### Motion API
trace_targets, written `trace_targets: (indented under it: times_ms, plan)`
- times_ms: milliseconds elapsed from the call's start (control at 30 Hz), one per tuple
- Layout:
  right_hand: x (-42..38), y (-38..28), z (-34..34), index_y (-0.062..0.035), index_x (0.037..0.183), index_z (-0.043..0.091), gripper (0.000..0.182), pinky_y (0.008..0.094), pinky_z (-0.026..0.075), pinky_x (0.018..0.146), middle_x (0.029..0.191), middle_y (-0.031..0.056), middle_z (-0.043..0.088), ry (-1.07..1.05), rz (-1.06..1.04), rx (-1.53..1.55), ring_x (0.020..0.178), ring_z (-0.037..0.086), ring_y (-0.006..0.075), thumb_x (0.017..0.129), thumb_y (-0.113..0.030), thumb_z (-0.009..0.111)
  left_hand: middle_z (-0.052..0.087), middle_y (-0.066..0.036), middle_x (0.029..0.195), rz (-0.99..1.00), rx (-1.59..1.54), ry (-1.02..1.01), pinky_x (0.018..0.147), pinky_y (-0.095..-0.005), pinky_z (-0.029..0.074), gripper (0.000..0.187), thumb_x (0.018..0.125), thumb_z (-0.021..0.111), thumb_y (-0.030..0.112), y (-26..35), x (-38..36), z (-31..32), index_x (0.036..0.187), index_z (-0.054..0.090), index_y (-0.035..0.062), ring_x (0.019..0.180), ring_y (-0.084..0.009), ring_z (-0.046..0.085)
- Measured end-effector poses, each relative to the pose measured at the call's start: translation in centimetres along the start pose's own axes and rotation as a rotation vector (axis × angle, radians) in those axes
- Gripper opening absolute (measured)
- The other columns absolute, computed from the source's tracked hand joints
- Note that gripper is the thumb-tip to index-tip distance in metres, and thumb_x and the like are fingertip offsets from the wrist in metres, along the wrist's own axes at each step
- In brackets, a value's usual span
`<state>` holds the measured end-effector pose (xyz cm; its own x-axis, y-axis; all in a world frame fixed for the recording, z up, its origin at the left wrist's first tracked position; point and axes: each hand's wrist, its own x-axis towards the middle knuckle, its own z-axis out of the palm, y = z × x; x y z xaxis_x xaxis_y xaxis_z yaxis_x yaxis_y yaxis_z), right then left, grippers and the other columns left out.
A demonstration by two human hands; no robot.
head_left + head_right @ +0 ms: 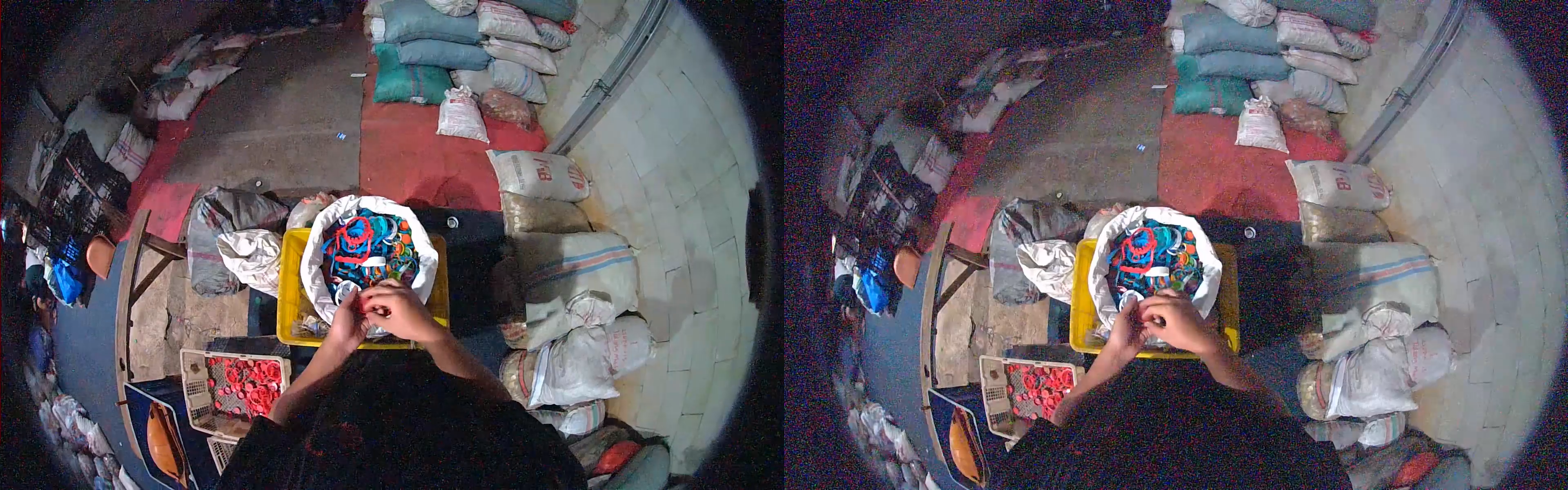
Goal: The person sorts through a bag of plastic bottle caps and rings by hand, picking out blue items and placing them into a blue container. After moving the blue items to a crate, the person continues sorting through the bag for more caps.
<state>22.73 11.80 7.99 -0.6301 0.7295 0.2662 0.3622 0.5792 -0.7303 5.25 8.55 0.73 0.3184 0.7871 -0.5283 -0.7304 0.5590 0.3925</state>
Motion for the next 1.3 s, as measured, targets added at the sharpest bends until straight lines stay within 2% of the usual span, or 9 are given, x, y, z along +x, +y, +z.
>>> trace_targets:
  times_ms: [100, 200, 333, 433, 533, 667, 833, 1067, 1300]
  plan:
    - [0.7, -1.0, 0.2, -0.0039, 0.102, 0.072, 0.023, 0.0393, 0.051, 0.093, 0.114, 0.0143, 0.068, -0.067, -0.019, -0.057, 0.109, 0.064, 0.0289, 0.081, -0.014, 0.077, 0.064, -0.002, 0.081, 0.038, -0.075, 0.065, 0.054, -0.0268, 0.046, 0.036, 0.107, 0.042, 0.04, -0.1, 0.3, -1.0, 0.098, 0.06, 0.0094, 0.066, -0.0135, 0.06]
    - [2.2, 0.6, 1.4, -0.0032, 0.104, 0.072, 0.026, 0.04, 0.051, 0.095, 0.118, 0.0152, 0.066, 0.04, 0.051, 0.233, 0.11, 0.064, 0.0301, 0.082, -0.017, 0.077, 0.062, 0.0, 0.078, 0.135, -0.099, 0.108, 0.053, -0.0239, 0.044, 0.035, 0.107, 0.044, 0.039, 1.1, -1.5, 0.2, 0.092, 0.059, 0.0117, 0.063, -0.0124, 0.057]
    - [6.1, 3.3, 1.5, -0.0049, 0.123, 0.064, 0.041, 0.0429, 0.046, 0.102, 0.129, 0.0156, 0.061, 0.138, 0.234, -0.036, 0.118, 0.06, 0.0324, 0.085, -0.02, 0.074, 0.062, -0.001, 0.079, 0.184, -0.154, 0.169, 0.05, -0.0218, 0.04, 0.031, 0.106, 0.047, 0.037, 1.4, -1.8, -3.6, 0.091, 0.059, 0.0123, 0.064, -0.0121, 0.057]
    - [8.9, 5.5, 3.5, -0.0062, 0.131, 0.059, 0.051, 0.0479, 0.039, 0.109, 0.135, 0.0136, 0.057, 0.076, -0.055, -0.312, 0.128, 0.052, 0.0323, 0.086, -0.028, 0.072, 0.063, -0.001, 0.079, 0.244, -0.148, 0.205, 0.05, -0.0221, 0.039, 0.032, 0.105, 0.048, 0.038, 1.3, -2.4, -4.1, 0.09, 0.059, 0.0123, 0.064, -0.0117, 0.057]
    - [10.2, 8.8, 6.8, -0.0064, 0.13, 0.059, 0.055, 0.0514, 0.032, 0.113, 0.139, 0.0127, 0.054, -0.178, -0.083, -0.484, 0.134, 0.046, 0.031, 0.086, -0.036, 0.072, 0.064, -0.002, 0.079, 0.222, -0.055, 0.233, 0.05, -0.0219, 0.039, 0.033, 0.105, 0.048, 0.038, 1.6, -3.3, -4.4, 0.089, 0.059, 0.0117, 0.065, -0.0117, 0.057]
    - [13.0, 5.5, 4.6, -0.007, 0.12, 0.066, 0.043, 0.0563, 0.033, 0.109, 0.123, 0.0147, 0.065, -0.705, 0.214, -0.657, 0.116, 0.061, 0.0311, 0.088, -0.036, 0.067, 0.064, -0.002, 0.079, 0.27, -0.095, 0.292, 0.047, -0.0213, 0.037, 0.036, 0.106, 0.046, 0.038, 1.8, -4.4, -3.8, 0.088, 0.06, 0.0096, 0.066, -0.0112, 0.057]
    - [13.9, 10.4, 8.6, -0.0122, 0.1, 0.074, 0.021, 0.0658, 0.033, 0.099, 0.102, 0.011, 0.067, -0.15, 0.088, -0.487, 0.101, 0.065, 0.0311, 0.089, -0.027, 0.063, 0.063, -0.002, 0.077, 0.307, -0.075, 0.313, 0.045, -0.0202, 0.036, 0.036, 0.106, 0.046, 0.037, 1.5, -5.0, -3.9, 0.088, 0.06, 0.0089, 0.064, -0.0103, 0.057]
    - [14.6, 10.6, 10.0, -0.0148, 0.092, 0.073, 0.012, 0.0597, 0.031, 0.103, 0.104, 0.0094, 0.065, -0.073, 0.175, -0.478, 0.105, 0.062, 0.0279, 0.083, -0.023, 0.069, 0.062, -0.001, 0.075, 0.289, -0.05, 0.265, 0.044, -0.02, 0.035, 0.035, 0.106, 0.046, 0.036, 1.8, -5.4, -4.3, 0.089, 0.061, 0.0091, 0.063, -0.0094, 0.057]
    - [10.9, 10.1, 8.3, -0.0124, 0.087, 0.067, 0.018, 0.0462, 0.042, 0.094, 0.104, 0.0067, 0.065, -0.144, 0.082, -0.226, 0.1, 0.064, 0.0276, 0.078, -0.024, 0.076, 0.062, -0.002, 0.077, 0.249, -0.028, 0.3, 0.043, -0.0202, 0.034, 0.032, 0.106, 0.047, 0.034, 1.9, -5.0, -4.9, 0.09, 0.059, 0.0088, 0.064, -0.0109, 0.057]
